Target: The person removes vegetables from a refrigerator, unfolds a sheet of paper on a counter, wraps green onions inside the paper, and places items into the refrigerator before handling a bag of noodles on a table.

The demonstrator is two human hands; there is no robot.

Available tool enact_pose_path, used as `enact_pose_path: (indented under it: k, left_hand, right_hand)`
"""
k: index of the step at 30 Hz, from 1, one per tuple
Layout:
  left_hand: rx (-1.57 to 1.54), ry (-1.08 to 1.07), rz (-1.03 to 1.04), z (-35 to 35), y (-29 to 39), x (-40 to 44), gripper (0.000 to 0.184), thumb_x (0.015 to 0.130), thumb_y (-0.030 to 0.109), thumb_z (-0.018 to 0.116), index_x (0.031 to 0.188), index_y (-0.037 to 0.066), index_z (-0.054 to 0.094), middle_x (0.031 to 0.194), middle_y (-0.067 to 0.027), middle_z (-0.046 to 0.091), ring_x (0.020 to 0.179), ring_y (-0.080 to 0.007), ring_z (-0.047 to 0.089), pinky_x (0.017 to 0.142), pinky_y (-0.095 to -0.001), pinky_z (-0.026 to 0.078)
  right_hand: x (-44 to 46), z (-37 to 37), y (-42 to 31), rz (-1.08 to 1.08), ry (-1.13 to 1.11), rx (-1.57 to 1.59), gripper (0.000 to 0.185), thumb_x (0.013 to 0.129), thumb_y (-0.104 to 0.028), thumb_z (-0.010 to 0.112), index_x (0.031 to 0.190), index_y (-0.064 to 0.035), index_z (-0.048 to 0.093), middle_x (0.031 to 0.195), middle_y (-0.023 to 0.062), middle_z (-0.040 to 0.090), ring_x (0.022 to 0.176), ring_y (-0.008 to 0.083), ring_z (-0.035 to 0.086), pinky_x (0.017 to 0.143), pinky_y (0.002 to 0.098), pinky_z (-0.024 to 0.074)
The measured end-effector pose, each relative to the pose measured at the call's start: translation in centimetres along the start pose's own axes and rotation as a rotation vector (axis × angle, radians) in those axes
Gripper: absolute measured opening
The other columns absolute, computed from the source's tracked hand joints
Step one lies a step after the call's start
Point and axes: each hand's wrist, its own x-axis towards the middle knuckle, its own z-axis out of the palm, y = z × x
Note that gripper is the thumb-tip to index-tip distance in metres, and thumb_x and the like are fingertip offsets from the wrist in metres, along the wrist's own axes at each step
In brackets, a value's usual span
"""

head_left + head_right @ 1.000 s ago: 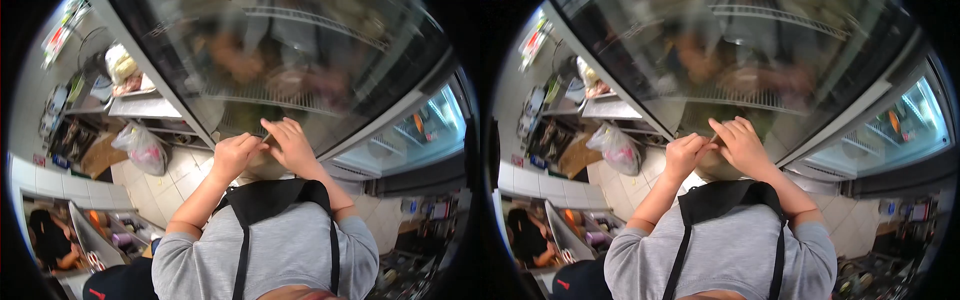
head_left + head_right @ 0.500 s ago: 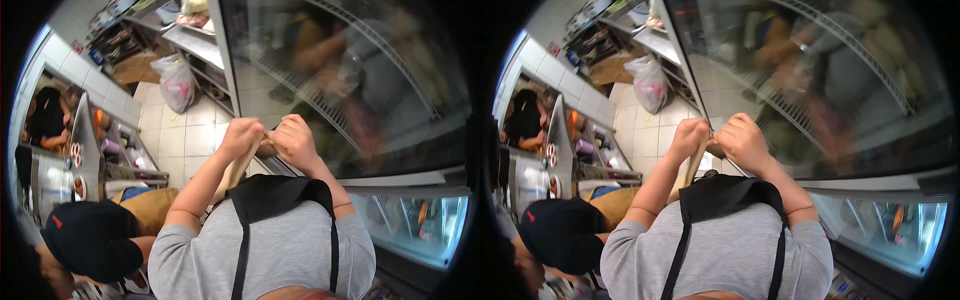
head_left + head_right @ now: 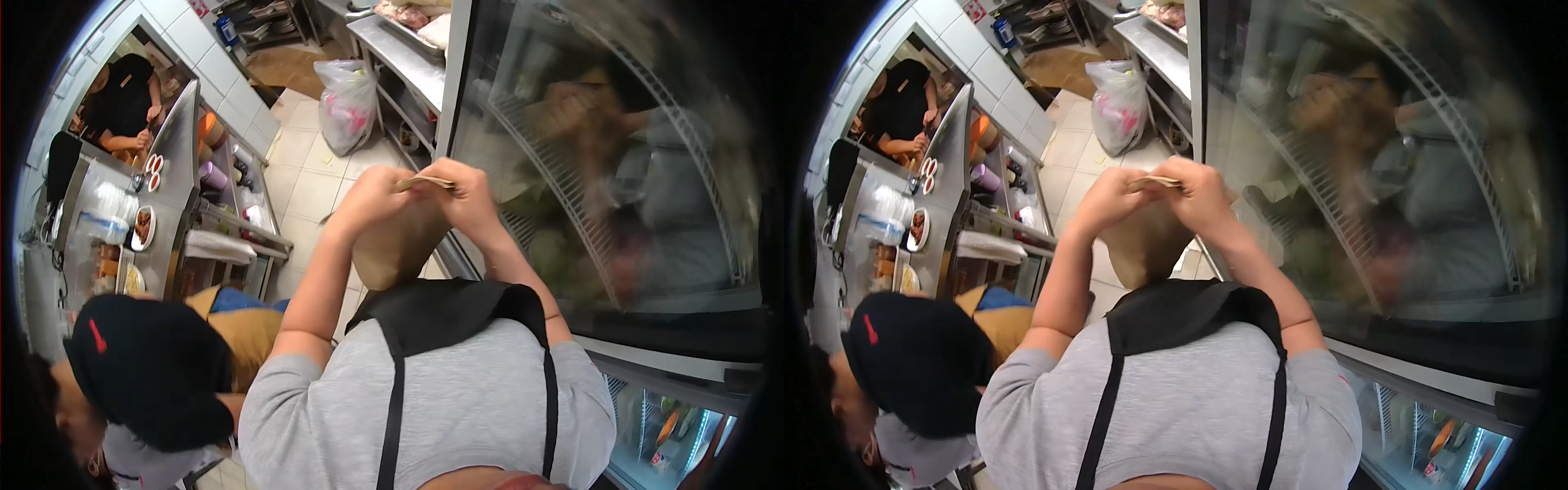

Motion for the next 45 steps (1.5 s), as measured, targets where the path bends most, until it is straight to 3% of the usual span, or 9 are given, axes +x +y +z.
enact_pose_path:
  k: [10,12,18,27,33,38,39,42,45]
  left_hand:
    - [-0.554,0.142,0.078,-10.4,-10.8,0.0,0.029,0.081,0.022,0.063,0.061,0.002,0.057,0.056,0.0041,0.049,0.049,-0.0042,0.04,0.045,-0.02,0.029]
    - [-0.439,0.188,-0.068,-13.6,-11.3,0.5,0.023,0.079,0.018,0.065,0.066,0.0,0.06,0.057,0.0038,0.052,0.051,-0.0045,0.044,0.046,-0.0202,0.032]
    - [0.203,0.092,-0.105,-18.7,-14.5,1.4,0.027,0.076,0.013,0.067,0.097,-0.002,0.058,0.083,-0.0061,0.061,0.077,-0.0121,0.055,0.065,-0.0264,0.043]
    - [-0.553,0.332,-0.099,-23.5,-21.4,2.2,0.03,0.081,0.028,0.062,0.067,0.002,0.055,0.056,0.0055,0.043,0.051,-0.0043,0.034,0.046,-0.0226,0.024]
    - [-0.881,0.474,-0.146,-26.3,-23.6,6.1,0.028,0.082,0.025,0.061,0.089,-0.002,0.061,0.074,-0.001,0.059,0.065,-0.0077,0.051,0.058,-0.0206,0.04]
    - [-0.235,0.134,-0.253,-33.2,-28.6,11.1,0.026,0.081,0.023,0.062,0.09,-0.001,0.06,0.071,0.0012,0.057,0.064,-0.0062,0.048,0.057,-0.0225,0.04]
    - [-0.107,0.329,-0.092,-32.8,-28.3,13.2,0.024,0.081,0.019,0.062,0.091,-0.002,0.059,0.068,0.0004,0.056,0.062,-0.007,0.046,0.056,-0.0244,0.039]
    - [-0.065,0.229,-0.429,-34.9,-29.5,18.0,0.019,0.081,0.011,0.058,0.094,-0.003,0.059,0.076,-0.0045,0.061,0.07,-0.0092,0.052,0.063,-0.0254,0.044]
    - [-0.286,0.337,-0.243,-35.5,-34.2,21.9,0.017,0.083,0.011,0.055,0.095,-0.002,0.059,0.079,-0.0023,0.061,0.073,-0.0079,0.054,0.064,-0.023,0.044]
  right_hand:
    - [12.1,8.1,1.9,0.017,-0.298,0.642,0.017,0.072,-0.001,0.064,0.088,0.0001,0.059,0.081,0.0047,0.06,0.076,0.0089,0.055,0.068,0.0237,0.0433]
    - [14.7,9.0,2.8,-0.064,-0.308,0.33,0.043,0.067,-0.013,0.072,0.103,-0.0003,0.052,0.09,0.0076,0.06,0.085,0.0138,0.055,0.072,0.0281,0.0438]
    - [21.4,14.9,4.8,-0.172,-0.421,-0.162,0.016,0.06,-0.004,0.064,0.075,-0.0023,0.06,0.071,0.0135,0.059,0.069,0.0283,0.059,0.063,0.0325,0.0448]
    - [26.8,23.1,7.7,0.021,-0.388,0.441,0.008,0.066,0.001,0.063,0.073,-0.001,0.059,0.065,0.0064,0.06,0.063,0.0103,0.056,0.056,0.0255,0.0419]
    - [32.1,28.3,12.3,0.166,-0.338,0.826,0.005,0.074,0.001,0.062,0.076,-0.0019,0.059,0.071,0.0005,0.06,0.068,0.0045,0.053,0.061,0.0204,0.0418]
    - [40.3,26.6,17.1,0.215,-0.598,0.464,0.011,0.074,-0.005,0.065,0.083,-0.0014,0.062,0.079,0.0034,0.062,0.074,0.0092,0.056,0.067,0.0252,0.0445]
    - [42.0,26.2,18.0,0.141,-0.626,0.271,0.012,0.072,-0.006,0.065,0.083,-0.0018,0.062,0.078,0.0047,0.062,0.074,0.0113,0.056,0.068,0.0265,0.0442]
    - [46.6,26.1,20.2,-0.096,-0.476,-0.018,0.011,0.069,-0.004,0.061,0.08,-0.0026,0.061,0.071,0.0086,0.058,0.071,0.0163,0.056,0.066,0.0277,0.043]
    - [49.7,26.7,22.5,-0.103,-0.301,0.089,0.006,0.071,-0.001,0.057,0.076,-0.0016,0.059,0.071,0.0066,0.056,0.071,0.0148,0.055,0.065,0.0262,0.042]
